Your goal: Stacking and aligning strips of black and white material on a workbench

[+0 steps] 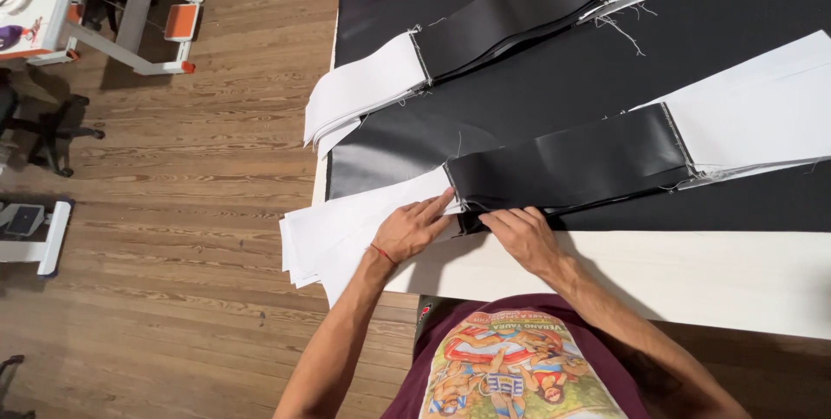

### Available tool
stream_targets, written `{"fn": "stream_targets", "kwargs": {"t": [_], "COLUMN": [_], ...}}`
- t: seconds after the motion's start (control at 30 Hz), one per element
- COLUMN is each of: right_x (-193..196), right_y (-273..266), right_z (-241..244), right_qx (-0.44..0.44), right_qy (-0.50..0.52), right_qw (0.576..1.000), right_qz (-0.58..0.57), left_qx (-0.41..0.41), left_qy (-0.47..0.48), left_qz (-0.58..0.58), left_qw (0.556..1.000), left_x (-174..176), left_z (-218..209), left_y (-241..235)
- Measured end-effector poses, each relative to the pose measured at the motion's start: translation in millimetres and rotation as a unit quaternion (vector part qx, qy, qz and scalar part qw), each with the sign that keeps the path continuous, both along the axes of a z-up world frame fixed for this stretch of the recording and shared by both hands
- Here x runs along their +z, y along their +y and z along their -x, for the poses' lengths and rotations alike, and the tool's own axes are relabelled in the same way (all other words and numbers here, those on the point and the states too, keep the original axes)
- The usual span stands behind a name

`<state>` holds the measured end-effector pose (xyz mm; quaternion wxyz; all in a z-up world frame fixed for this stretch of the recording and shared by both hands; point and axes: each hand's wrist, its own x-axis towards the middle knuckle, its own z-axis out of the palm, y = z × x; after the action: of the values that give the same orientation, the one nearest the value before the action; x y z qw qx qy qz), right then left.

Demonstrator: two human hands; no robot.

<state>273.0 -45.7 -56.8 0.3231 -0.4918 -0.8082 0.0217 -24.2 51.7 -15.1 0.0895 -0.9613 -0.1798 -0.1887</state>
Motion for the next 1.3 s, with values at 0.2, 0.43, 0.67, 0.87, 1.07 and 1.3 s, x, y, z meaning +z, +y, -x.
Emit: {"fn": "stream_targets", "kwargs": {"t": [0.2,0.43,0.67,0.87,1.07,1.3], "right_x": [21.0,53.3,15.6,-8.5,25.9,34.0], "right_y": [19.1,21.3,-3.8,-6.4,8.5,5.6], "right_z": [4.3,5.9,12.1,-2.3,6.0,21.4], "right_qx": [-0.033,-0.041,0.02,-0.004,-0.056,-0.088], "right_qy": [0.151,0.155,0.095,-0.008,0.155,0.143], "right_qw": [0.981,0.976,0.995,1.0,0.984,0.978], "right_qz": [0.12,0.147,-0.034,0.007,0.063,-0.125], "left_qx": [0.037,0.05,0.058,0.049,0.076,0.14], "left_qy": [-0.053,-0.022,0.037,-0.01,-0.053,-0.092], "left_qz": [0.097,0.113,0.073,0.084,0.092,0.084], "left_qw": [0.993,0.992,0.995,0.995,0.992,0.982], "left_x": [38.4,15.2,6.3,11.2,18.1,11.6], "left_z": [-11.2,-5.0,6.6,9.6,1.9,-5.4], "left_y": [-21.1,-6.0,-1.8,-12.3,-24.8,-12.6]}}
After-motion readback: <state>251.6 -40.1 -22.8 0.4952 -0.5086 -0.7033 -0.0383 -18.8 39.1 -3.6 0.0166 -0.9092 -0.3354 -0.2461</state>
